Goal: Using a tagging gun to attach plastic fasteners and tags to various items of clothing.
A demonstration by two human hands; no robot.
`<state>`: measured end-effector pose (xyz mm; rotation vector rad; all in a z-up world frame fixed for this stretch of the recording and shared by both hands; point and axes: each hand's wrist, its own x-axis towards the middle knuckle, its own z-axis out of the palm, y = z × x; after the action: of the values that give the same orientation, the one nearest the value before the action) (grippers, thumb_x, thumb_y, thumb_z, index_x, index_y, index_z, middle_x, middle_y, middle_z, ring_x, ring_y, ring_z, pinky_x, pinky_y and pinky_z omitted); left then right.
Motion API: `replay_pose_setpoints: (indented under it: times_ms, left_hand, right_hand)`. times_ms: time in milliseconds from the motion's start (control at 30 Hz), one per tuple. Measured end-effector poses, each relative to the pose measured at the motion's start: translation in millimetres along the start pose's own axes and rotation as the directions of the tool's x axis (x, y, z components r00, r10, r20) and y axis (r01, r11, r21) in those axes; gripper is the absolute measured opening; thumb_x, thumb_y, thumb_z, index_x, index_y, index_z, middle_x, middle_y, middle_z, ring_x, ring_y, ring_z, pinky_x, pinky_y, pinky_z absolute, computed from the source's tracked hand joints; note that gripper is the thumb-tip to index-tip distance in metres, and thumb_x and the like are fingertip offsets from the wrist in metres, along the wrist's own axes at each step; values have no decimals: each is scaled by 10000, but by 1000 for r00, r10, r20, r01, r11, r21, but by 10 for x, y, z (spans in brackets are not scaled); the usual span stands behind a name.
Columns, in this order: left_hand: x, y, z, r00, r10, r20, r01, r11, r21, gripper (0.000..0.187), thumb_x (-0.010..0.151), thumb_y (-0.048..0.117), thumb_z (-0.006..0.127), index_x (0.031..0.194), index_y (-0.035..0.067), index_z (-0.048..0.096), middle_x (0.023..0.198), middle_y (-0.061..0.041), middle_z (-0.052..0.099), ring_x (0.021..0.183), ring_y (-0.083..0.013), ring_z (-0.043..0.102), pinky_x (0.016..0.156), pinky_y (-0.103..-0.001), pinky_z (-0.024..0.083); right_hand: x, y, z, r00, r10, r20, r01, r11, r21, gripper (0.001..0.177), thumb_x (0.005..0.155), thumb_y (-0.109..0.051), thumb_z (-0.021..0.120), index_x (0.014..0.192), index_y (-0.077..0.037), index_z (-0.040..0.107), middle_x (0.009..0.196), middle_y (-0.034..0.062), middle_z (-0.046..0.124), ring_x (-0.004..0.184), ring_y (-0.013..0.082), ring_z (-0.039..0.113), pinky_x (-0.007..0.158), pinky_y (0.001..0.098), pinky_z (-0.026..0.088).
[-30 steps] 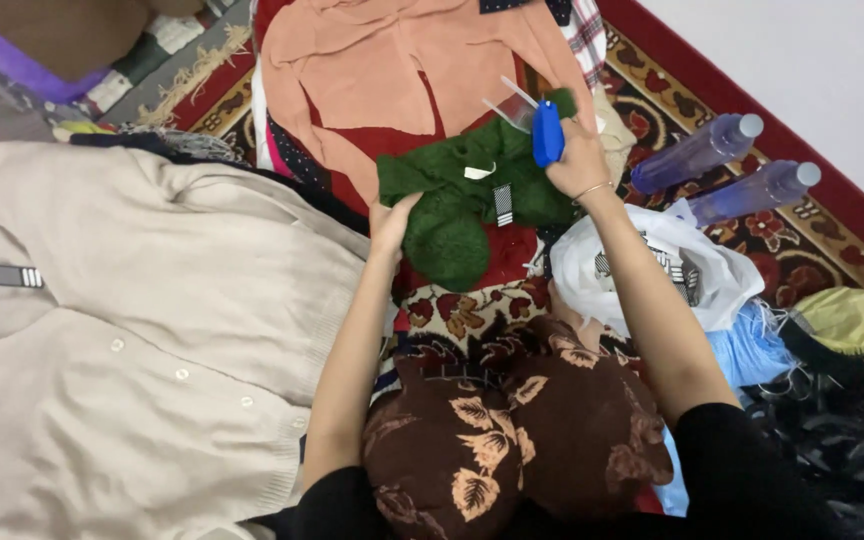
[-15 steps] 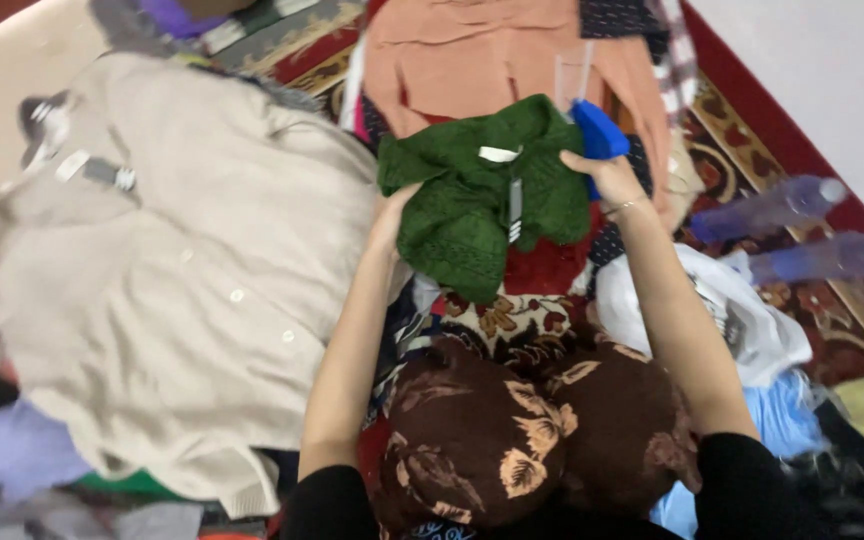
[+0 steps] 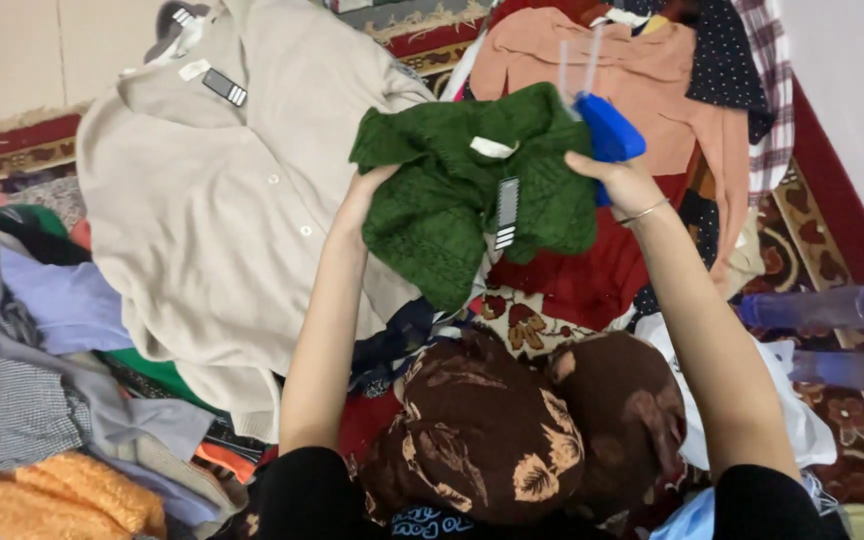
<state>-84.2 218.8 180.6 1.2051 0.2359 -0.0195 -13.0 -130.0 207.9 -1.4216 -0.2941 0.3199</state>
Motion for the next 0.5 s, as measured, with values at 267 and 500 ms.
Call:
replay_pose_setpoints:
  times_ms: [267,500]
  left_hand:
    - [-483,348,-532,997,54,-63,-47,994,102,507,855,196,674,1303,-34,620,1207,-124,698,1057,-204,651,938,-297,503]
    - [-992,520,-990,985,103,-137,-77,980,182,501,864,214,669,1297,-34,618,1210,-115,692,1068,-203,639,947,-303,497]
  right_hand:
    - [271,-96,525,986,-10,167,38,985,-166,762,850,-7,672,1543,-131,382,1593,27,425,1474,191,393,1221,346,275]
    - [502,-51,1109,978,-16,206,43,990,-131,837,779,-60,872,1509,-83,464,1542,125,456,1454,266,382,1220,490,305]
